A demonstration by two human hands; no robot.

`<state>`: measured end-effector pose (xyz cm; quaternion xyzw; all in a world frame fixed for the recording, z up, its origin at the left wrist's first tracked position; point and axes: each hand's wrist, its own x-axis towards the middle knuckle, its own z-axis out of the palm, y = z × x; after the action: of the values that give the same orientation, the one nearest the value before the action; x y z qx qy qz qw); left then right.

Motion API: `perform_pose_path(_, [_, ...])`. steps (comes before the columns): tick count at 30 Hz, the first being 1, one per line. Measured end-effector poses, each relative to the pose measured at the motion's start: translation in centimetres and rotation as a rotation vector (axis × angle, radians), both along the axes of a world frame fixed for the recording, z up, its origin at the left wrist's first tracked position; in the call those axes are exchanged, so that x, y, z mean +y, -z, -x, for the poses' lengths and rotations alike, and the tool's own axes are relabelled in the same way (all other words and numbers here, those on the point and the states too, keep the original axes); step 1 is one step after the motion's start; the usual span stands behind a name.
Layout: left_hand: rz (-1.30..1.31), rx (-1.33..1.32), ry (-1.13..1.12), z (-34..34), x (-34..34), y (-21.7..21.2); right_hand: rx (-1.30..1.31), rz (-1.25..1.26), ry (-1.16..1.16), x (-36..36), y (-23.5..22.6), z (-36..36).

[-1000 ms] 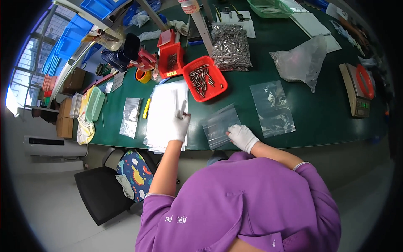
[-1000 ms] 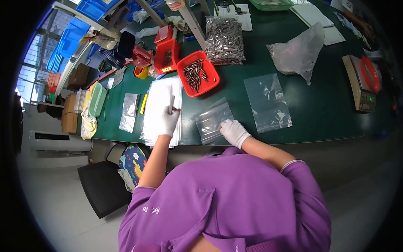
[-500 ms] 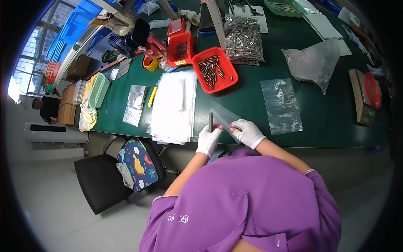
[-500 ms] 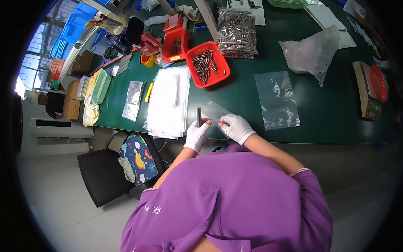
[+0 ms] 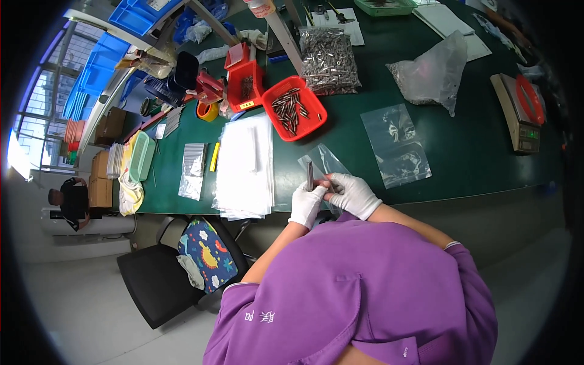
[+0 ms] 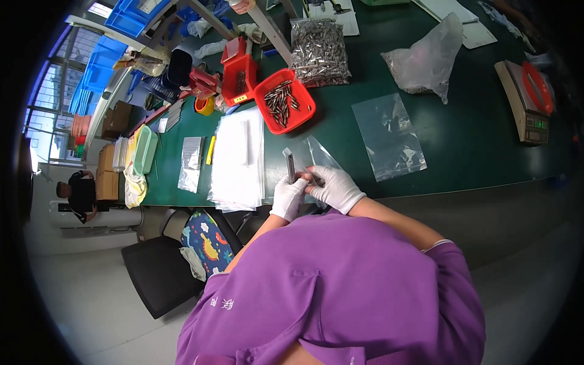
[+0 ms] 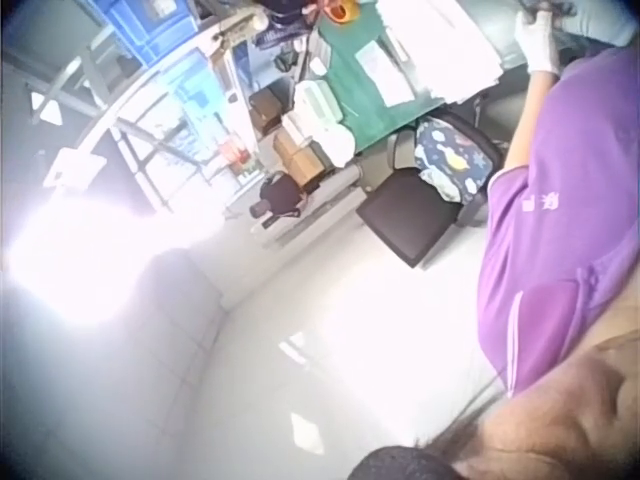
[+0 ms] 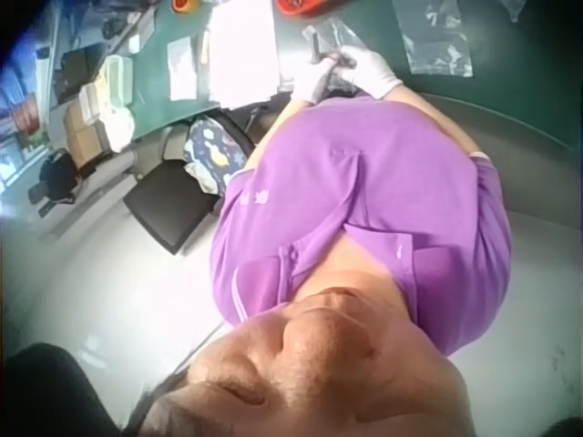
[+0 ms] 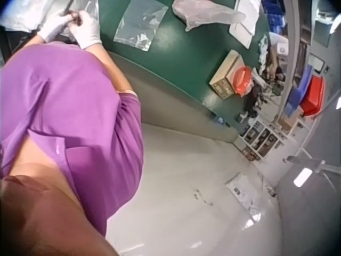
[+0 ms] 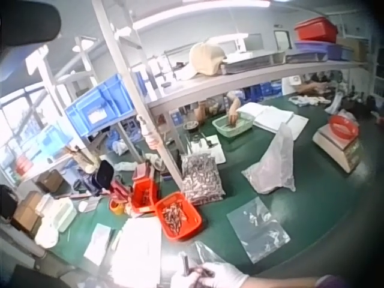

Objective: Counting, weighing, and packing small metal pins into plastic bags at an industrial workbench.

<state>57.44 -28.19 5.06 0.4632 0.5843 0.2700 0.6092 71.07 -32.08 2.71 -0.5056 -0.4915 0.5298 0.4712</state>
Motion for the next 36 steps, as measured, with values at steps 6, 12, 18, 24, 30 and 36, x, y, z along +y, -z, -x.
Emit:
perform_pose_path(6, [0.047,-0.186,-0.015,0.6,-0.1,-0.4,0.105,0.051,-0.036,0.2,-0.3,-0.3])
perform_pose_path(12, [0.03,-0.116,0.034,1.3,-0.5,-0.9,-0.052,0.036,-0.047,0.4,-2.7,-0.6])
perform_pose_path(18, [-0.281,0.142,0.171,1.1,-0.8,-1.2,-0.693,-0.194,0.002,0.5,-3.7,-0.1])
perform_pose_path(24, [-0.253,0.179,0.162,0.4,-2.3,-1.9,-0.795,-0.124,0.223,1.6,-2.6,-1.3])
perform_pose_path(30, [-0.258,-0.026,0.059,0.7,-1.1,-1.6,-0.603,-0.098,-0.065,1.3,-4.5,0.4])
perform_pose_path(36, [-0.729,0.563,0.169,1.0,0.5,-5.7,-1.094,-0.458,-0.085,2.6,-5.9,-1.3])
